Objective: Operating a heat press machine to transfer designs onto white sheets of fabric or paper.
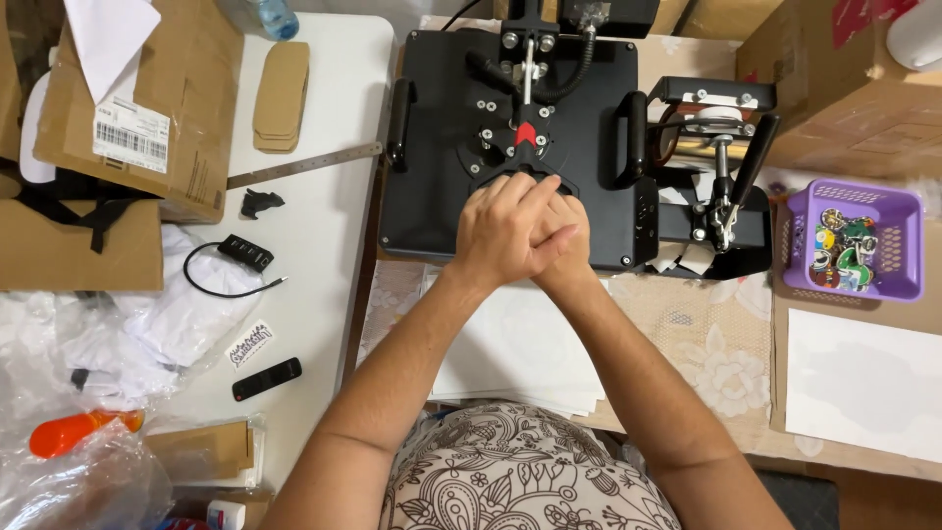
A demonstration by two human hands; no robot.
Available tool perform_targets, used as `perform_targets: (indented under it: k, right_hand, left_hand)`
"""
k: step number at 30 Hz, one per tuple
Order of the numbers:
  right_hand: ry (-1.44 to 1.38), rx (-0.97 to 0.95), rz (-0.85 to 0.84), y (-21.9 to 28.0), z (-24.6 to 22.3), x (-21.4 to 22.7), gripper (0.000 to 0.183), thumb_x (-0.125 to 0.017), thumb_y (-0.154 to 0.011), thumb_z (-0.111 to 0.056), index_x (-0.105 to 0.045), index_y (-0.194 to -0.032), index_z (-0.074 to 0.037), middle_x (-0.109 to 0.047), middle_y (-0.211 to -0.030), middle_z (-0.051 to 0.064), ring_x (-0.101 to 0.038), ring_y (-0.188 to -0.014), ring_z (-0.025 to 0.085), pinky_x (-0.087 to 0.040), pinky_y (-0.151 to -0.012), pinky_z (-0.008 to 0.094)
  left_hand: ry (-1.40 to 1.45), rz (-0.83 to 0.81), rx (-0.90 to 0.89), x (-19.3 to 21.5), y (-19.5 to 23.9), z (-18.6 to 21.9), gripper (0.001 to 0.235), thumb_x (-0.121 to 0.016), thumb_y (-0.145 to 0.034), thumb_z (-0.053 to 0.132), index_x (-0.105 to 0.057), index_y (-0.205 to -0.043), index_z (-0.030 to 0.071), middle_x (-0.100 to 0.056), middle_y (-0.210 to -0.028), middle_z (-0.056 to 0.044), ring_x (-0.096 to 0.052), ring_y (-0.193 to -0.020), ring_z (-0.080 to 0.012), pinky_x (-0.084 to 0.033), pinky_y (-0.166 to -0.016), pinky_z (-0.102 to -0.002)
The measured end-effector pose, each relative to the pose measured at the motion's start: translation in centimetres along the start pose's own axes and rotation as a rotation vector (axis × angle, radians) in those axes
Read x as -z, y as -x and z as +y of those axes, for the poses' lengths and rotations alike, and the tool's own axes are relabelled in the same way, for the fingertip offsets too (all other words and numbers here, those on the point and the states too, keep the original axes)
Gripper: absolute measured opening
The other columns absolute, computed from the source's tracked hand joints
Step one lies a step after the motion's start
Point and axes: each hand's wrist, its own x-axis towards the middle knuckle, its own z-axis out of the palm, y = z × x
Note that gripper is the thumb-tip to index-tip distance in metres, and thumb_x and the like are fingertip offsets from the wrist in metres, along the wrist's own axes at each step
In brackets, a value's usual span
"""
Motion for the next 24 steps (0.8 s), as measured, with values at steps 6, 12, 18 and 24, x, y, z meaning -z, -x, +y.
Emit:
perform_targets:
  k: [6,12,18,24]
  right_hand:
    - [0.004,0.032,-0.008,0.6,0.3,0.0,0.025,-0.060,-0.092,-0.025,-0.053,-0.070,-0.016,-0.047,-0.067,-0.003,-0.054,-0.063,0.017,-0.042,-0.064,0.028]
    - [0.025,0.053,-0.002,0.5,0.8,-0.9,0.025,-0.060,-0.092,-0.026,-0.051,-0.070,-0.017,-0.046,-0.067,-0.003,-0.054,-0.063,0.017,-0.041,-0.063,0.028]
    - [0.059,0.059,-0.001,-1.0,0.0,0.3,0.026,-0.060,-0.092,-0.027,-0.050,-0.070,-0.018,-0.045,-0.068,-0.004,-0.054,-0.063,0.017,-0.041,-0.062,0.029]
    - [0.122,0.022,-0.071,-4.3,-1.6,3.0,0.021,-0.071,-0.086,-0.032,-0.057,-0.075,-0.021,-0.043,-0.062,-0.005,-0.048,-0.054,0.015,-0.042,-0.059,0.029]
  left_hand:
    - [0.034,0.004,0.005,0.0,0.0,0.3,0.063,-0.049,-0.087,0.067,-0.067,-0.117,0.014,-0.056,-0.087,-0.001,-0.064,-0.082,-0.0220,-0.052,-0.070,-0.036]
    - [0.063,-0.004,-0.004,0.4,-0.2,0.4,0.064,-0.049,-0.088,0.065,-0.066,-0.117,0.011,-0.057,-0.087,-0.004,-0.064,-0.082,-0.0231,-0.053,-0.071,-0.038]
    - [0.300,0.042,-0.012,2.2,-1.0,-2.1,0.063,-0.061,-0.085,0.063,-0.064,-0.128,0.016,-0.063,-0.108,-0.003,-0.065,-0.107,-0.0255,-0.053,-0.090,-0.036]
    - [0.092,0.281,0.338,1.4,-1.9,-13.6,0.020,-0.056,-0.101,0.029,-0.067,-0.107,0.014,-0.061,-0.097,-0.001,-0.061,-0.092,-0.0240,-0.045,-0.087,-0.039]
